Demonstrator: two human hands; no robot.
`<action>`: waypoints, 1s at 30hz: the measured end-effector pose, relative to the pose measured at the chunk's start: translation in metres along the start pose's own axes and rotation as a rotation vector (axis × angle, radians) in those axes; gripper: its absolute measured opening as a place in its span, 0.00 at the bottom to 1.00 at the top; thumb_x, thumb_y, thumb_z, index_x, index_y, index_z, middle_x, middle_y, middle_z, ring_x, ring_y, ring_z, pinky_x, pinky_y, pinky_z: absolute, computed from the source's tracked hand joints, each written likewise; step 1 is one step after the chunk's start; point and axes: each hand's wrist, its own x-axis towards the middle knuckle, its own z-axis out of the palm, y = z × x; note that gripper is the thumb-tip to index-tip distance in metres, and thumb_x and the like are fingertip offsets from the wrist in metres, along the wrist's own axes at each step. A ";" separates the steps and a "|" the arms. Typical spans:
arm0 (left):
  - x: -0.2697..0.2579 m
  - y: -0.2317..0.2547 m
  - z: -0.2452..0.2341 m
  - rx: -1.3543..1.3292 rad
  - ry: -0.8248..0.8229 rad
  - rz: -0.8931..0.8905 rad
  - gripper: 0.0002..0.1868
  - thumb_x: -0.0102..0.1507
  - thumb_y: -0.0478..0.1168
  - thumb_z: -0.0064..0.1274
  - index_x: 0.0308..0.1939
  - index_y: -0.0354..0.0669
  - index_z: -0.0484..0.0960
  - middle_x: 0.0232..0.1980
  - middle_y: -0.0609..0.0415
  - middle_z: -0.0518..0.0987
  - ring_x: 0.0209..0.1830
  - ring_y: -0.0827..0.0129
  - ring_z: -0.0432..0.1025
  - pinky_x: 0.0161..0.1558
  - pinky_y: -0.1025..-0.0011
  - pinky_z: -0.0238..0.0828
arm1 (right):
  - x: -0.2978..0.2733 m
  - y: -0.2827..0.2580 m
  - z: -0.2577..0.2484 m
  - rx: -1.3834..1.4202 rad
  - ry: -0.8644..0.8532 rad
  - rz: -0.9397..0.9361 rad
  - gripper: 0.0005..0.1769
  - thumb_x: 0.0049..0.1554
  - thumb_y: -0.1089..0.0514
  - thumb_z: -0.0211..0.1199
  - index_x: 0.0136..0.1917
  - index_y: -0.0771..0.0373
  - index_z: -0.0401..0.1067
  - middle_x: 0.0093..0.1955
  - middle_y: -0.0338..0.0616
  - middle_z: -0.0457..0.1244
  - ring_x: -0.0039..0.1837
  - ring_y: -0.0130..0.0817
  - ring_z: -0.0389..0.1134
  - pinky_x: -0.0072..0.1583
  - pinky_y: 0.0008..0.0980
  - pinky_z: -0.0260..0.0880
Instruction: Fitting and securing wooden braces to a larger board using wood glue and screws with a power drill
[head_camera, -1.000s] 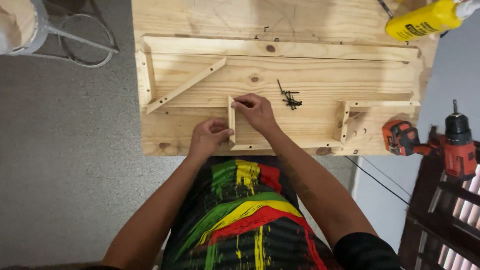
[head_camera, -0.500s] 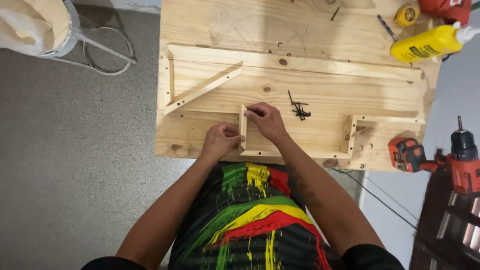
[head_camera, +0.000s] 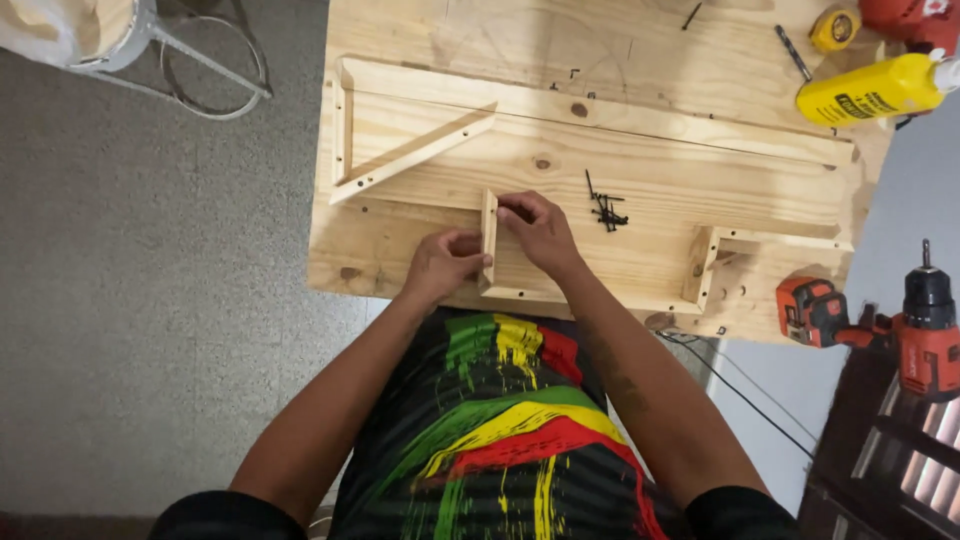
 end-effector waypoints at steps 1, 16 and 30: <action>0.001 -0.001 -0.002 -0.019 -0.009 0.005 0.35 0.51 0.45 0.76 0.61 0.42 0.82 0.52 0.40 0.85 0.51 0.57 0.81 0.46 0.64 0.81 | -0.001 0.000 -0.001 0.061 -0.067 0.018 0.14 0.60 0.56 0.68 0.59 0.60 0.79 0.56 0.50 0.70 0.61 0.39 0.70 0.66 0.42 0.70; -0.009 0.023 -0.007 -0.327 0.058 0.061 0.47 0.55 0.35 0.71 0.73 0.36 0.59 0.53 0.39 0.77 0.50 0.59 0.79 0.48 0.68 0.83 | -0.026 -0.015 -0.011 0.113 -0.209 0.190 0.16 0.58 0.57 0.69 0.61 0.58 0.80 0.58 0.43 0.72 0.60 0.29 0.70 0.63 0.34 0.71; -0.021 -0.044 -0.011 0.028 0.165 -0.133 0.27 0.52 0.54 0.73 0.53 0.52 0.87 0.47 0.51 0.85 0.48 0.63 0.81 0.48 0.67 0.78 | -0.014 0.025 -0.023 0.199 -0.002 0.282 0.18 0.55 0.59 0.75 0.58 0.62 0.79 0.50 0.44 0.72 0.52 0.29 0.74 0.52 0.29 0.79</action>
